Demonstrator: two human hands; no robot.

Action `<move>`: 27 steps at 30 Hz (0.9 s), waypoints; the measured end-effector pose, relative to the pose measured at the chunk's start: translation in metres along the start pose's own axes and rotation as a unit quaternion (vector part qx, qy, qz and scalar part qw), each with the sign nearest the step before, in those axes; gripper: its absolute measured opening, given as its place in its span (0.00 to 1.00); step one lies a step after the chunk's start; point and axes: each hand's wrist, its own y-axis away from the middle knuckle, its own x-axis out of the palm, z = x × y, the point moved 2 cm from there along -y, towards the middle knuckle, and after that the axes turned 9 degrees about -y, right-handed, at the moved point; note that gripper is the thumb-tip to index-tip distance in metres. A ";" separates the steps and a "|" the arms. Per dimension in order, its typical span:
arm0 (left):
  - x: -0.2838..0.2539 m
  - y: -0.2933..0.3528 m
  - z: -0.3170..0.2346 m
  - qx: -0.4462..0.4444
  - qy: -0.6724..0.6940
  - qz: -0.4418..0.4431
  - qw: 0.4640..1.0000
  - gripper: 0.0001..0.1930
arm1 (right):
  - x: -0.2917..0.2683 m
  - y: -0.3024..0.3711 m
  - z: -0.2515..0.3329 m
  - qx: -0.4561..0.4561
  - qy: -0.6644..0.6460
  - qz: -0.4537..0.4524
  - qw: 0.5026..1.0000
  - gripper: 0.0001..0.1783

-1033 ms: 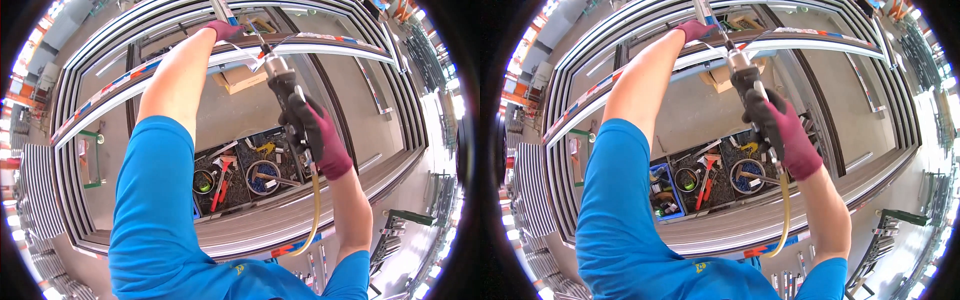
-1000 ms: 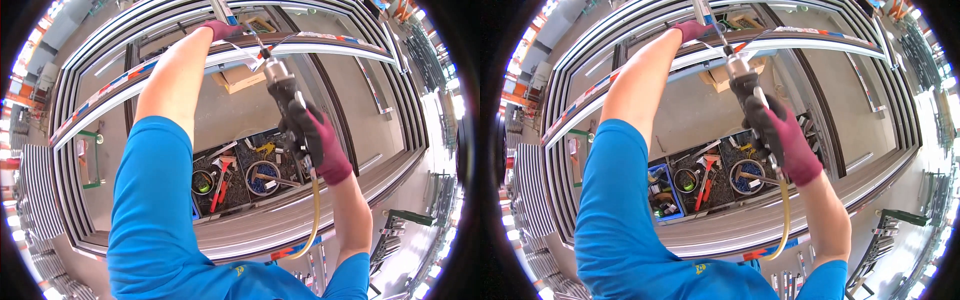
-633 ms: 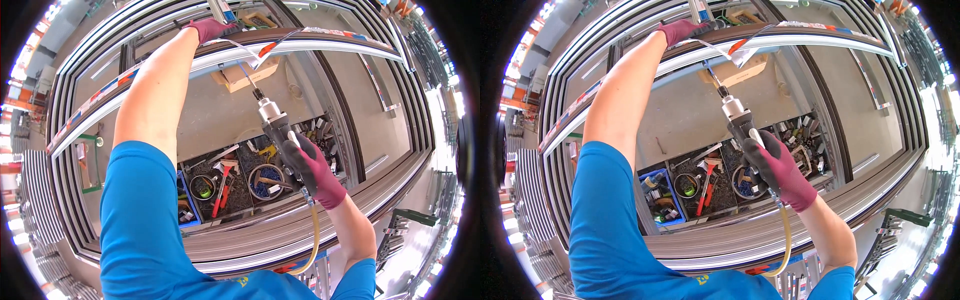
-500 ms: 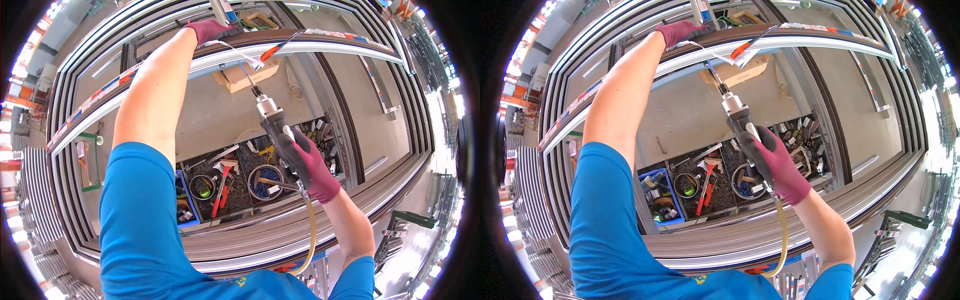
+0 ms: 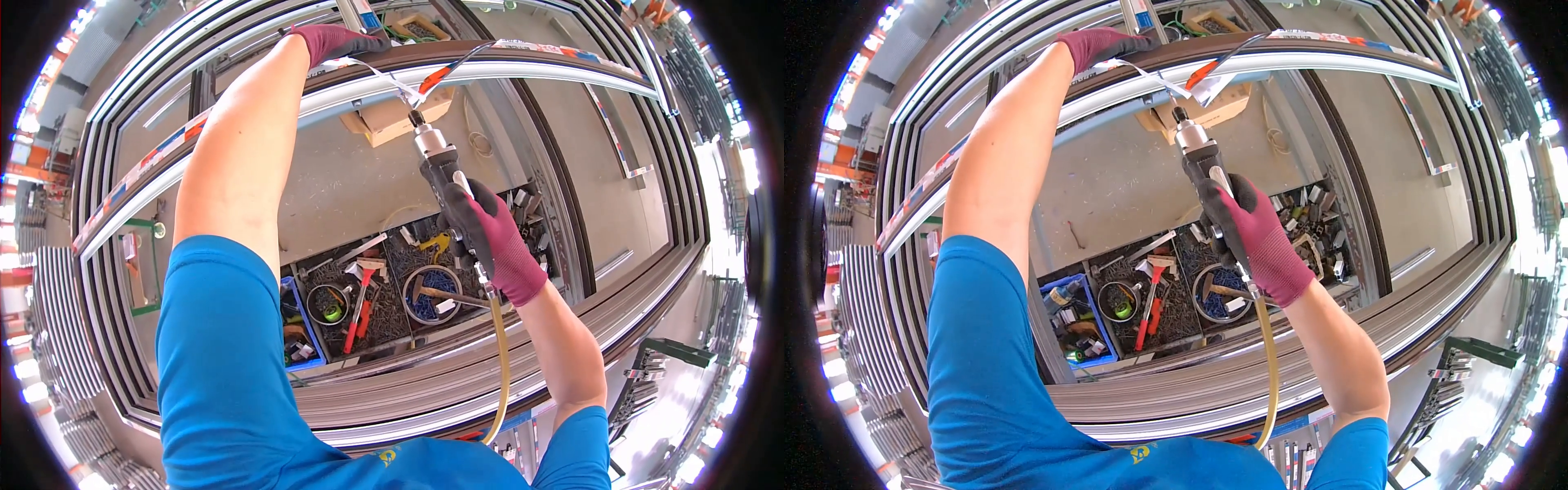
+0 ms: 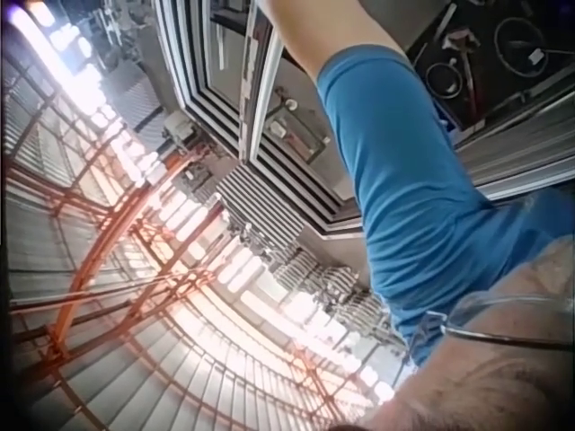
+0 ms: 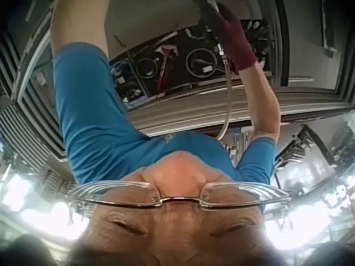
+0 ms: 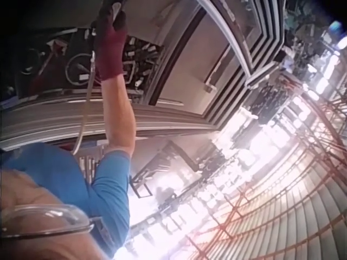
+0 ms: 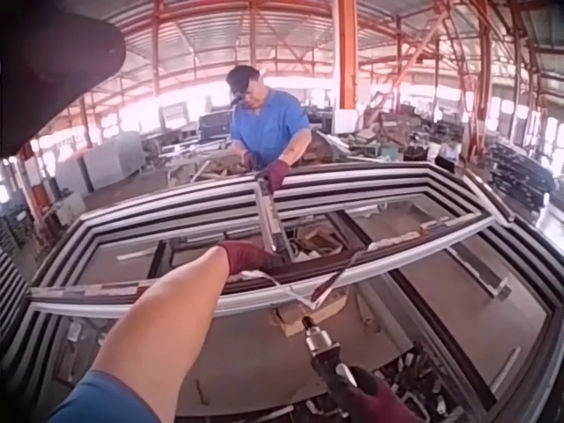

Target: Assembling metal frame components using a pneumatic screwdriver and a hammer on a workshop table.

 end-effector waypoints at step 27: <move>-0.004 -0.016 0.015 0.013 -0.063 -0.013 0.998 0.38 | -0.003 -0.030 0.012 0.000 -0.022 -0.009 1.000 0.30</move>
